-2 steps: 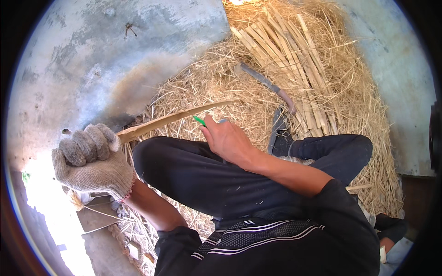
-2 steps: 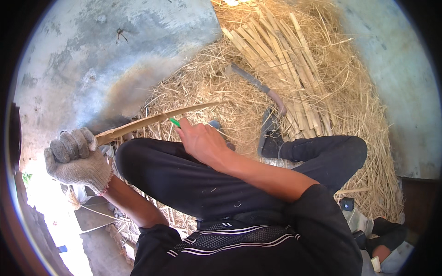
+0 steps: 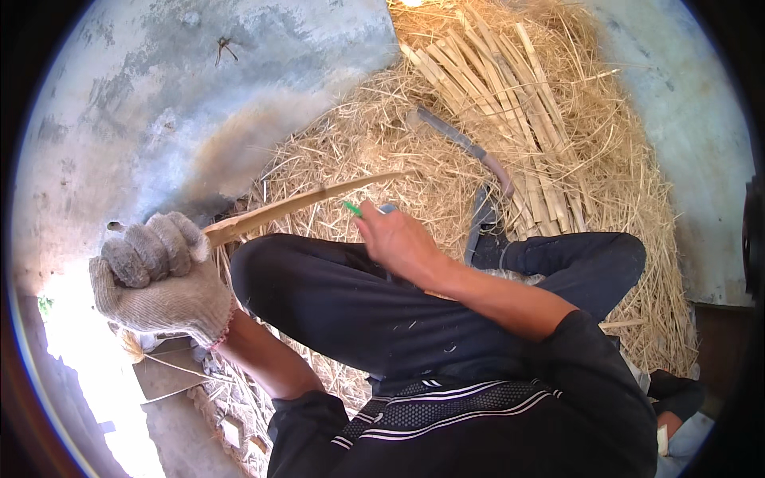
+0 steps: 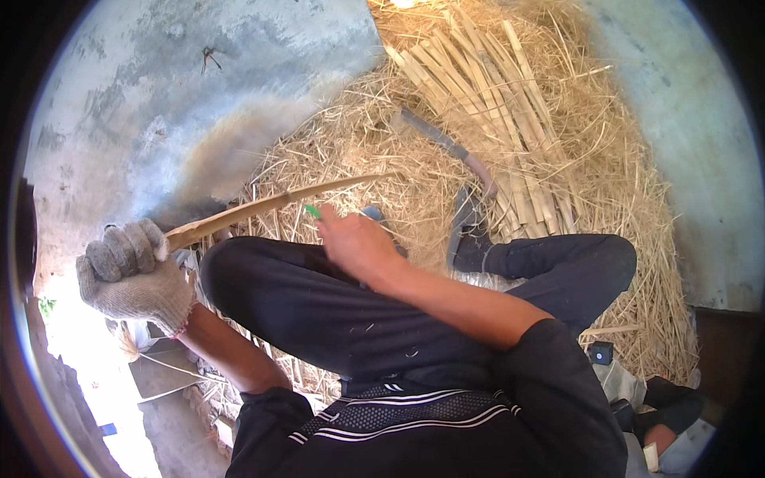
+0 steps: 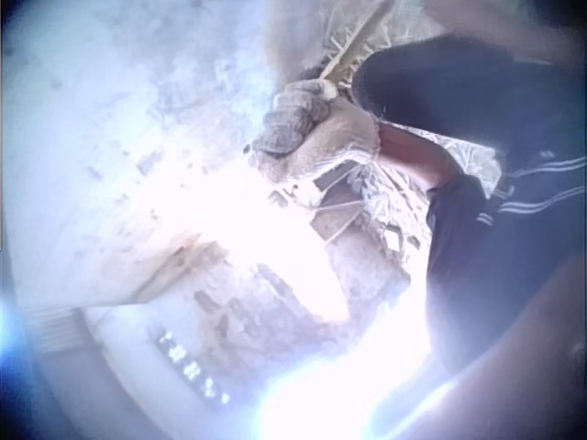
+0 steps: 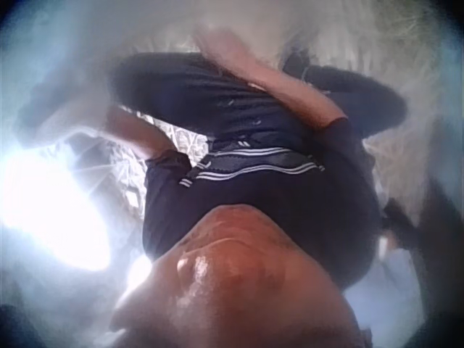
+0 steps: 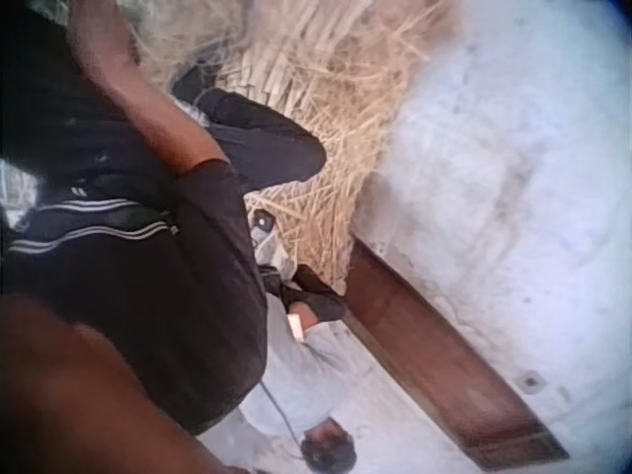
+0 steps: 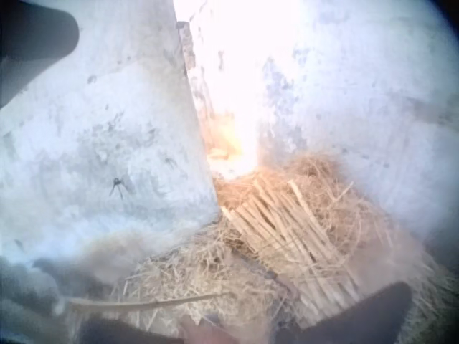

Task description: The person sits cross-legged on a straw-covered floor and uses a small green knife to shave the surface of a long bamboo stick held in their left hand. They repeatedly scrape the tool along the stick's length to remove the outer layer.

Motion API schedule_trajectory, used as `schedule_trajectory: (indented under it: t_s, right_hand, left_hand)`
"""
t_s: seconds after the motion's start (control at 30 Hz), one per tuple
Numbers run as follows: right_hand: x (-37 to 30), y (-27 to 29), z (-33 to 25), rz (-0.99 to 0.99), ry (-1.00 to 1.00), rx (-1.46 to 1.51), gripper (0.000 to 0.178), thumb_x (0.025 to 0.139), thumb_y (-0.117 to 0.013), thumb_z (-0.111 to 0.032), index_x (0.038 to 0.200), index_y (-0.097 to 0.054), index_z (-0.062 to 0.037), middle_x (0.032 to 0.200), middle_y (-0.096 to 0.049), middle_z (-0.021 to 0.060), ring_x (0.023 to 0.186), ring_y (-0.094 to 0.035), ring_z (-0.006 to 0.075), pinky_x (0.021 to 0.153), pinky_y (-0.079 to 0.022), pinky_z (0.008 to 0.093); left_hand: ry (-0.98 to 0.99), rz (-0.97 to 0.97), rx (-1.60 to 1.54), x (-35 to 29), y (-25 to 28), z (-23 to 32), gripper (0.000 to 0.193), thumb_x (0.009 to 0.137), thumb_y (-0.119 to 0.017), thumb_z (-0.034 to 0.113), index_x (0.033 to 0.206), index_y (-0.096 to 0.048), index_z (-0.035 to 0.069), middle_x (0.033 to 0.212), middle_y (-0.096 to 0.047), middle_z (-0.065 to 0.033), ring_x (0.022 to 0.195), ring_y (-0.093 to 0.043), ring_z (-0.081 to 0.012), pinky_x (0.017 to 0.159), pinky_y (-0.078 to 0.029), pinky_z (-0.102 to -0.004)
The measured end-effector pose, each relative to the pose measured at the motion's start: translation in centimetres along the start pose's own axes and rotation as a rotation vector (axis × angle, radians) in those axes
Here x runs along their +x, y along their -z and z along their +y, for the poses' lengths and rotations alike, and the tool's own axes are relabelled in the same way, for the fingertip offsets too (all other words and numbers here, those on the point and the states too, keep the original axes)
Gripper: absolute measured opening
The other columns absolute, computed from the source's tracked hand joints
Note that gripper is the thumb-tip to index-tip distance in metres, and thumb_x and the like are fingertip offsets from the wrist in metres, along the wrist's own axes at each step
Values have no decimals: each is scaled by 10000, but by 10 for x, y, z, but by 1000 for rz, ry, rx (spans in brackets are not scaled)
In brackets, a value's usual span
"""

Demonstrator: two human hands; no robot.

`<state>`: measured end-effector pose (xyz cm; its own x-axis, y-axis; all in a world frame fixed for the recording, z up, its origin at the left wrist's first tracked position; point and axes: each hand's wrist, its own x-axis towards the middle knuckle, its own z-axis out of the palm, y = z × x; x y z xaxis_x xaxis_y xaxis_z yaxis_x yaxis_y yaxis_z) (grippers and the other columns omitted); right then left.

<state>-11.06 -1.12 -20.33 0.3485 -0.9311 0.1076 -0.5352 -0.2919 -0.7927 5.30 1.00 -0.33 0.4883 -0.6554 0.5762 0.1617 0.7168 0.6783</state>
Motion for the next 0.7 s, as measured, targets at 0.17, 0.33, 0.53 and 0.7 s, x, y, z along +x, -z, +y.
schedule_trajectory:
  t_s: [0.17,0.33,0.53,0.7]
  right_hand:
    - [13,-6,-4,32,70,-104,252,976,-510,-259,996,-492,-8,596,-590,219,558,-609,439,512,-482,542]
    - [4,11,-35,-66,99,-150,264,981,-496,-248,1031,-517,10,611,-612,214,594,-639,424,545,-511,534]
    - [8,-3,64,-53,-116,-196,298,991,-480,-261,1064,-523,25,710,-625,274,686,-643,458,616,-518,526]
    - [-7,25,-22,-69,83,-57,299,991,-480,-266,1065,-527,20,691,-614,272,680,-637,453,617,-503,542]
  left_hand:
    - [-36,51,36,7,6,-5,423,900,-408,276,509,-276,184,425,-195,38,345,-166,-100,287,-213,-269]
    - [-15,-51,-28,-3,9,3,432,901,-419,293,507,-287,176,418,-218,19,336,-185,-111,278,-208,-283]
    - [-5,-120,-49,-12,-11,1,431,909,-370,273,496,-279,191,423,-217,22,340,-165,-105,300,-221,-272]
    - [44,-103,23,-12,-11,5,416,902,-377,261,503,-283,190,422,-224,20,339,-170,-106,297,-235,-273]
